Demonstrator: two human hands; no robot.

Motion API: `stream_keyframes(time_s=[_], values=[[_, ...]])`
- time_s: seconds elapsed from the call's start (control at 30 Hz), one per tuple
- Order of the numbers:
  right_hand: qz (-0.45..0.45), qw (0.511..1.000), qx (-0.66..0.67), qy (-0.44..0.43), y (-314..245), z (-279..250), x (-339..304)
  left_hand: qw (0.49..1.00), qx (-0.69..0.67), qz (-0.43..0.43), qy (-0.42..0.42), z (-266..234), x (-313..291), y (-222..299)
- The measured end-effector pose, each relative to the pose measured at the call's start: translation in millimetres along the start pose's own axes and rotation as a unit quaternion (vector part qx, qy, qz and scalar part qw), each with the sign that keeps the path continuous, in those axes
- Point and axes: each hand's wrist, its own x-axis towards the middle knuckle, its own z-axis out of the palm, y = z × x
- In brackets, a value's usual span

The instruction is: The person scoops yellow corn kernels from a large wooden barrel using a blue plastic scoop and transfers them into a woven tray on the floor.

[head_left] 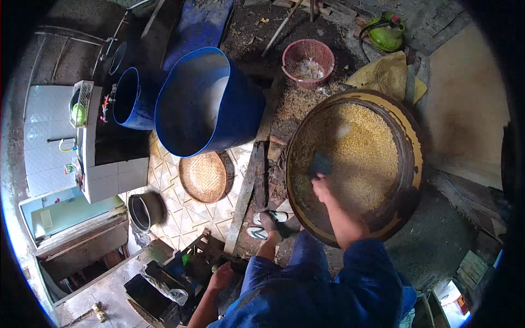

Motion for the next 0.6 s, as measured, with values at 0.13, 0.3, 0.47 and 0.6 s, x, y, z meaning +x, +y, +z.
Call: stream_keyframes(time_s=[0.13, 0.3, 0.47, 0.6], values=[[0.046, 0.987, 0.110, -0.106, -18, -16, -41, 0.996, 0.078, 0.048, 0.012, -7, -2, 23], [0.034, 0.964, 0.176, -0.195, -28, -46, -89, 0.996, 0.022, 0.076, 0.032, -12, -9, 38], [0.003, 0.959, 0.210, -0.188, -30, -64, -135, 0.993, -0.015, 0.103, 0.049, -8, 6, 10], [-0.037, 0.962, 0.221, -0.158, -36, -77, -173, 0.985, 0.054, 0.153, 0.060, -6, 25, -23]])
